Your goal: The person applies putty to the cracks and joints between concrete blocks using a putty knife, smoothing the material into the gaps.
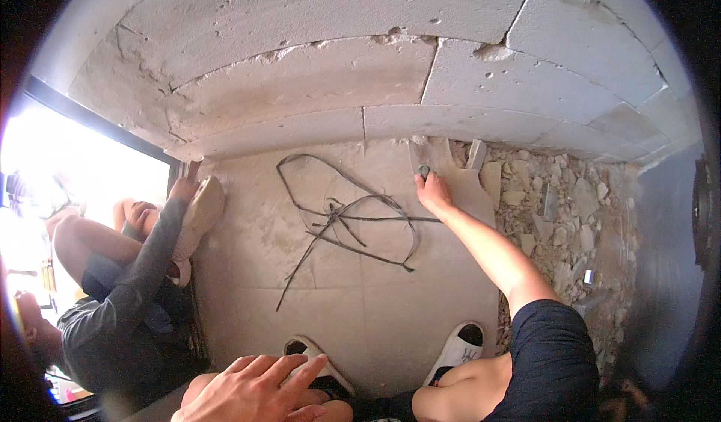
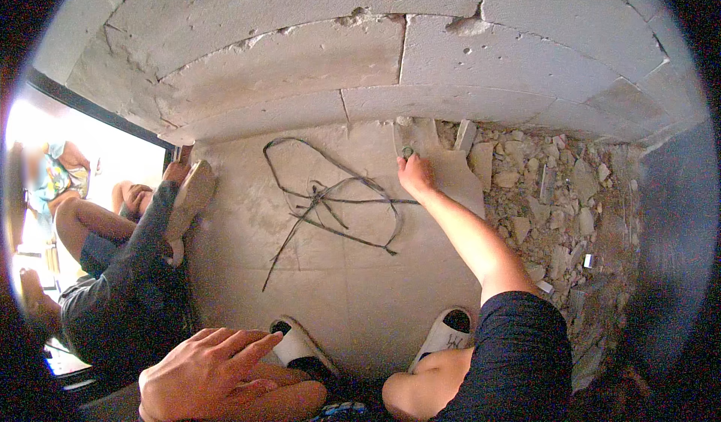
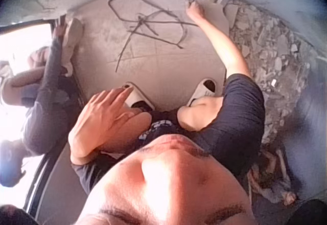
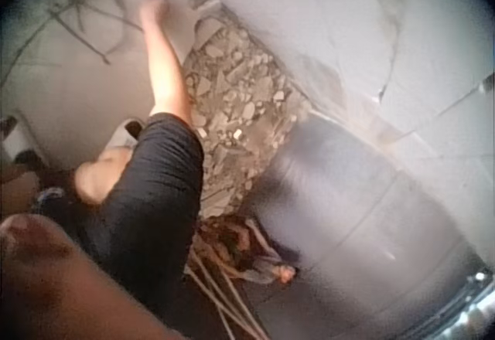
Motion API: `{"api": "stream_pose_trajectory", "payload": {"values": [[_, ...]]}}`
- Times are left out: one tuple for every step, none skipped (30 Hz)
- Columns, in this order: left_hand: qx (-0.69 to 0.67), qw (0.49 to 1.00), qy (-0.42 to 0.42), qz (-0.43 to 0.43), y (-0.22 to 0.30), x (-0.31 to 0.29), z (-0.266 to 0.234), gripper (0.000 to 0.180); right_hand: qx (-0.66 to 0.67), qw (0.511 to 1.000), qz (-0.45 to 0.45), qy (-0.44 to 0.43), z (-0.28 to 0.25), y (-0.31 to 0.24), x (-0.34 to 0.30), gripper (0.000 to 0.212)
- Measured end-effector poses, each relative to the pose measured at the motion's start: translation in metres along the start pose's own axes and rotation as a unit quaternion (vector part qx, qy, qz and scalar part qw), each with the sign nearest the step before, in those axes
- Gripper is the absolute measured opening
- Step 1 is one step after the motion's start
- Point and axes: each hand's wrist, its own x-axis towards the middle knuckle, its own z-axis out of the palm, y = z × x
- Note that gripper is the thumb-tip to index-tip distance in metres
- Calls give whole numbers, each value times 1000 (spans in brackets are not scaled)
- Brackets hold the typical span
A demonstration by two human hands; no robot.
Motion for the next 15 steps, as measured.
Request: {"api": "stream_pose_trajectory", "payload": {"values": [[3, 1000, 3, 1, 0, 0, 0, 53, 2, 1000, -9, 12, -1, -1, -1, 44], [7, 1000, 7, 3, 0, 0, 0, 53, 4, 1000, -18, 24, -2, -2, -2, 44], [4, 1000, 9, 4, 1, -1, 2, 53, 7, 999, -27, 28, -6, 1, -5, 43], [1, 1000, 11, 5, 2, -1, 4, 53, 11, 999, -36, 33, -11, 5, -8, 43], [-2, 1000, 14, 6, 3, -2, 6, 53, 15, 998, -45, 38, -16, 8, -11, 43], [-1, 1000, 15, 4, 4, -3, 6, 53, 16, 998, -45, 38, -22, 6, -14, 42], [0, 1000, 17, 1, 4, -5, 6, 53, 17, 998, -45, 38, -29, 5, -17, 42], [1, 1000, 18, -2, 5, -6, 6, 53, 18, 998, -45, 38, -34, 4, -18, 42], [2, 1000, 22, -4, 5, -7, 6, 54, 20, 998, -46, 38, -38, 7, -17, 41], [4, 1000, 25, -6, 6, -8, 6, 54, 21, 998, -46, 39, -42, 10, -16, 41], [6, 1000, 29, -7, 7, -9, 5, 54, 22, 998, -47, 39, -46, 13, -14, 41], [10, 999, 30, -10, 7, -10, 6, 54, 21, 997, -59, 41, -52, 12, -17, 40], [14, 999, 31, -12, 6, -12, 8, 54, 19, 996, -70, 43, -59, 11, -19, 40], [18, 999, 32, -14, 6, -14, 9, 54, 17, 996, -81, 45, -66, 11, -22, 40], [15, 999, 32, -14, 5, -16, 10, 54, 17, 994, -93, 52, -79, 8, -26, 39]]}}
